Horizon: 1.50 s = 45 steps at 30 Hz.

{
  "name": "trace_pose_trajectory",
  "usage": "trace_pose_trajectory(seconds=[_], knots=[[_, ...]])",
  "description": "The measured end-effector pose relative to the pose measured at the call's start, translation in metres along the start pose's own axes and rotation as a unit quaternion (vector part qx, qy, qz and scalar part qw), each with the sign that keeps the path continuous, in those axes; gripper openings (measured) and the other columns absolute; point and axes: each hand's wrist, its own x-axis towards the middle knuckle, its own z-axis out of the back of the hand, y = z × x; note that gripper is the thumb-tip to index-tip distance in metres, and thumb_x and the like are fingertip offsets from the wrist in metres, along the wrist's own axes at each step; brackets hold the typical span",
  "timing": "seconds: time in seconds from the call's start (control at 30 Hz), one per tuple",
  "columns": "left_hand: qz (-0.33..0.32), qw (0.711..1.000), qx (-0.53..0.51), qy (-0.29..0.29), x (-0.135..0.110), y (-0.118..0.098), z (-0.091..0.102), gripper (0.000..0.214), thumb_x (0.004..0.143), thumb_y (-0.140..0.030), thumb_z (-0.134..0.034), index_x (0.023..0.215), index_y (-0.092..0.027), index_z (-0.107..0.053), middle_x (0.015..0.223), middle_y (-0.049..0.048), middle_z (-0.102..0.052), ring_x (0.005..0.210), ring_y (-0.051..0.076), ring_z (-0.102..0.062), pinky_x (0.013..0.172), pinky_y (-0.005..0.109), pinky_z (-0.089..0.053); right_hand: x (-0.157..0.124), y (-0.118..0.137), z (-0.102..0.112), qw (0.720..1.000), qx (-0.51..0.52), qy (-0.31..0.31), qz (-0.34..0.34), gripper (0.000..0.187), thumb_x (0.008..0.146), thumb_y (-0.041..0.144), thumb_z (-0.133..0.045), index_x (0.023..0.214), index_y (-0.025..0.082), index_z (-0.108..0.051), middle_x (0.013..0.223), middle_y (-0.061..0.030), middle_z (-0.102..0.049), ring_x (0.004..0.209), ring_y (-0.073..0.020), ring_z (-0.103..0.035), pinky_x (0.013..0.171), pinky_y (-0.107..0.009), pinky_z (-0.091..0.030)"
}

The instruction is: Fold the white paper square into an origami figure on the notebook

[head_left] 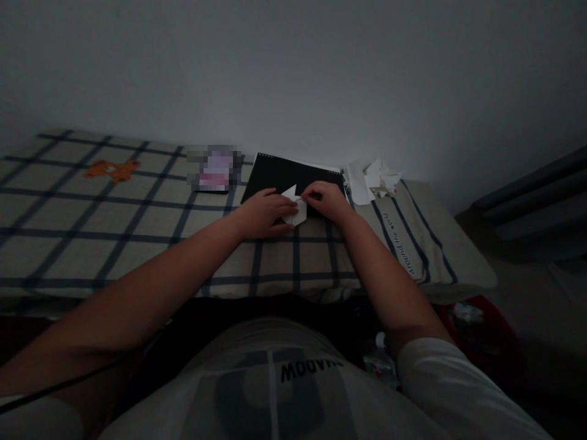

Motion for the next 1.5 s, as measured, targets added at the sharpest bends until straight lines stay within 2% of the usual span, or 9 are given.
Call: trace_pose_trajectory(seconds=[0.17,0.37,0.63,0.8,1.0,1.07,1.2,1.3,1.5], knots=[[0.033,0.999,0.031,-0.008,-0.003,0.007,0.006,0.052,0.105,-0.051,-0.047,0.139,-0.018,-0.067,0.148,0.011,-0.067,0.142,0.028,-0.057,0.13,0.054,-0.023,0.001,0.001,-0.004,1.0,-0.001,0.01,-0.007,0.016,0.088,0.017,-0.065,0.091,0.022,-0.08,0.101,-0.0065,-0.081,0.098,-0.0227,-0.073,0.094,-0.039,-0.054],[0.039,0.998,0.039,-0.005,-0.003,0.01,0.01,0.057,0.104,-0.056,-0.045,0.134,-0.014,-0.07,0.141,0.0136,-0.07,0.128,0.031,-0.065,0.108,0.043,-0.049,-0.003,0.002,0.002,0.998,0.015,0.056,0.011,0.019,0.087,0.015,-0.067,0.093,0.024,-0.083,0.109,-0.0049,-0.083,0.106,-0.0235,-0.075,0.1,-0.041,-0.056],[0.055,0.997,0.052,0.004,-0.003,0.003,0.013,0.056,0.102,-0.056,-0.048,0.132,-0.014,-0.069,0.134,0.0146,-0.072,0.123,0.032,-0.066,0.103,0.043,-0.05,-0.006,0.008,0.011,0.993,-0.033,0.111,0.027,0.028,0.087,0.011,-0.066,0.1,0.027,-0.085,0.117,-0.0022,-0.082,0.114,-0.0232,-0.075,0.105,-0.042,-0.055],[0.081,0.995,0.06,0.003,-0.002,-0.001,0.011,0.062,0.103,-0.056,-0.047,0.148,-0.015,-0.058,0.144,0.0148,-0.066,0.128,0.031,-0.063,0.105,0.041,-0.048,-0.007,0.009,0.012,0.989,-0.056,0.132,0.043,0.028,0.088,0.015,-0.066,0.104,0.027,-0.085,0.12,-0.0027,-0.081,0.115,-0.0226,-0.073,0.106,-0.04,-0.054],[0.066,0.995,0.071,0.007,-0.001,-0.001,0.007,0.064,0.103,-0.059,-0.044,0.143,-0.014,-0.064,0.142,0.014,-0.066,0.123,0.032,-0.062,0.102,0.042,-0.048,-0.008,0.009,0.012,0.991,-0.036,0.115,0.051,0.026,0.1,0.034,-0.061,0.105,0.026,-0.085,0.112,-0.005,-0.082,0.109,-0.0228,-0.073,0.099,-0.039,-0.054],[0.061,0.995,0.076,-0.002,-0.001,0.0,0.006,0.065,0.102,-0.061,-0.045,0.143,-0.014,-0.065,0.14,0.0131,-0.067,0.121,0.032,-0.062,0.102,0.042,-0.048,-0.008,0.006,0.008,0.993,-0.035,0.098,0.059,0.028,0.101,0.033,-0.058,0.106,0.024,-0.085,0.109,-0.0059,-0.082,0.107,-0.0234,-0.072,0.099,-0.04,-0.053],[0.06,0.995,0.074,-0.014,-0.002,0.0,0.004,0.067,0.102,-0.064,-0.045,0.143,-0.015,-0.064,0.137,0.0121,-0.068,0.118,0.032,-0.063,0.102,0.043,-0.048,-0.004,-0.005,-0.002,0.994,-0.039,0.069,0.072,0.034,0.102,0.026,-0.054,0.126,0.022,-0.078,0.121,-0.0093,-0.078,0.112,-0.0253,-0.066,0.103,-0.044,-0.048],[0.062,0.995,0.069,-0.023,-0.001,-0.001,0.002,0.067,0.102,-0.062,-0.045,0.143,-0.013,-0.064,0.137,0.0128,-0.069,0.118,0.032,-0.063,0.101,0.043,-0.048,-0.001,-0.011,-0.008,0.991,-0.073,0.078,0.075,0.031,0.101,0.026,-0.057,0.12,0.02,-0.081,0.115,-0.0124,-0.075,0.107,-0.0266,-0.062,0.099,-0.044,-0.047],[0.062,0.995,0.07,-0.035,0.002,-0.001,-0.001,0.064,0.105,-0.062,-0.041,0.136,-0.013,-0.068,0.133,0.0127,-0.07,0.114,0.032,-0.064,0.097,0.044,-0.049,-0.004,-0.009,-0.007,0.984,-0.124,0.072,0.109,0.03,0.105,0.033,-0.055,0.108,0.023,-0.083,0.107,-0.01,-0.069,0.1,-0.0248,-0.054,0.091,-0.041,-0.044]])
